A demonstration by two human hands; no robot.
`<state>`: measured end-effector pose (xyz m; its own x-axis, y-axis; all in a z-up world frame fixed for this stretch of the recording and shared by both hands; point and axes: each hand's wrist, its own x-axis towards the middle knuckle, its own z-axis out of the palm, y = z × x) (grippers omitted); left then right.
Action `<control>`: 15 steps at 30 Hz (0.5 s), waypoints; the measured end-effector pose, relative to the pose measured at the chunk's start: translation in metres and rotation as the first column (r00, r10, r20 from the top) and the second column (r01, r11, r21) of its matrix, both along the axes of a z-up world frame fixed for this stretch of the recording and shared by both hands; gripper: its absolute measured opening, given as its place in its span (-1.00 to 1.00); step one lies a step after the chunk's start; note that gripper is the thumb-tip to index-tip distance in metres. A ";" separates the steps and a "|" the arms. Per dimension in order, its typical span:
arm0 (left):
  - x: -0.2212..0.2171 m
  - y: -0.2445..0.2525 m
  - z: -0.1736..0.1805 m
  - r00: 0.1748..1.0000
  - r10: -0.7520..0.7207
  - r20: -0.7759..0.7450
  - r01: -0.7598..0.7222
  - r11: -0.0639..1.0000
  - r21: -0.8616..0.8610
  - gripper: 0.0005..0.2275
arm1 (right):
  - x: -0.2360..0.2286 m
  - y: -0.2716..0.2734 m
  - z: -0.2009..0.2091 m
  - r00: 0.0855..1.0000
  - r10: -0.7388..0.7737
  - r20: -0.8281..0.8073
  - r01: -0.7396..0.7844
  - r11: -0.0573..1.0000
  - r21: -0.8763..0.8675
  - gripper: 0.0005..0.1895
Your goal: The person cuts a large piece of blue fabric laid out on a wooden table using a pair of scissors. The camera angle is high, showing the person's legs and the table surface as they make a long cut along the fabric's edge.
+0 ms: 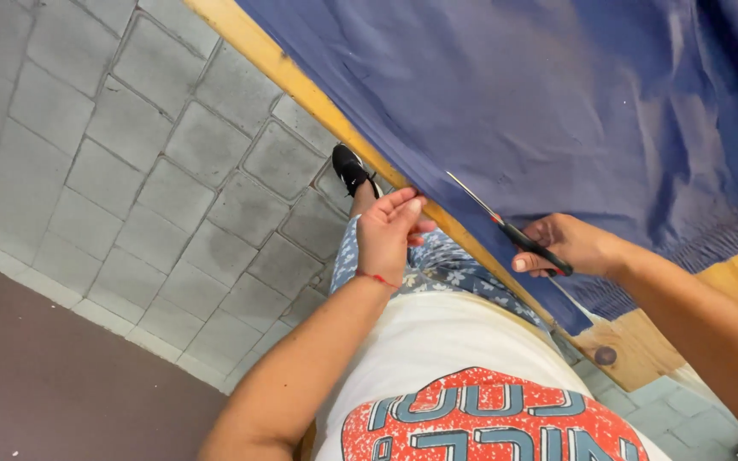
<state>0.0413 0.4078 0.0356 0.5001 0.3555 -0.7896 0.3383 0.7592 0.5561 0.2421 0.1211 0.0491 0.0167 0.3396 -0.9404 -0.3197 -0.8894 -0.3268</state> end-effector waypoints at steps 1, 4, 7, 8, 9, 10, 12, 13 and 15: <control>0.002 0.000 -0.006 1.000 -0.005 -0.004 0.005 1.000 -0.002 -0.65 | 0.001 0.002 0.002 1.000 -0.005 -0.004 0.005 1.000 -0.002 -0.61; 0.010 -0.003 -0.018 0.999 0.053 -0.008 -0.054 0.992 -0.118 -0.64 | -0.002 -0.002 0.001 1.000 -0.003 -0.006 0.003 1.000 -0.008 -0.61; 0.022 -0.004 -0.025 0.996 0.012 -0.086 -0.022 0.993 -0.114 -0.73 | -0.007 -0.019 -0.015 1.000 -0.022 -0.015 0.022 0.999 -0.026 -0.64; 0.024 -0.010 -0.032 0.993 -0.014 -0.114 -0.003 0.988 -0.154 -0.72 | -0.007 -0.024 -0.017 1.000 -0.022 -0.013 0.022 0.999 -0.033 -0.63; 0.025 -0.016 -0.038 0.989 -0.041 -0.140 0.013 0.981 -0.194 -0.71 | -0.008 -0.029 -0.019 1.000 -0.022 -0.011 0.021 0.999 -0.040 -0.62; 0.031 -0.017 -0.033 0.989 -0.042 -0.141 0.014 0.980 -0.199 -0.71 | -0.007 -0.026 -0.015 1.000 -0.022 -0.012 0.022 0.999 -0.045 -0.62; 0.042 -0.017 -0.023 0.971 -0.112 -0.212 0.066 0.975 -0.213 -0.66 | -0.005 -0.020 -0.009 0.999 0.033 -0.018 -0.034 0.998 -0.052 -0.60; 0.046 -0.016 -0.017 0.971 -0.112 -0.212 0.065 0.974 -0.216 -0.66 | -0.003 -0.018 -0.006 0.999 0.033 -0.018 -0.034 0.998 -0.055 -0.60; 0.055 -0.011 -0.006 0.958 -0.155 -0.240 0.106 0.973 -0.205 -0.61 | -0.001 -0.013 -0.001 0.999 0.043 -0.009 -0.043 0.998 -0.037 -0.60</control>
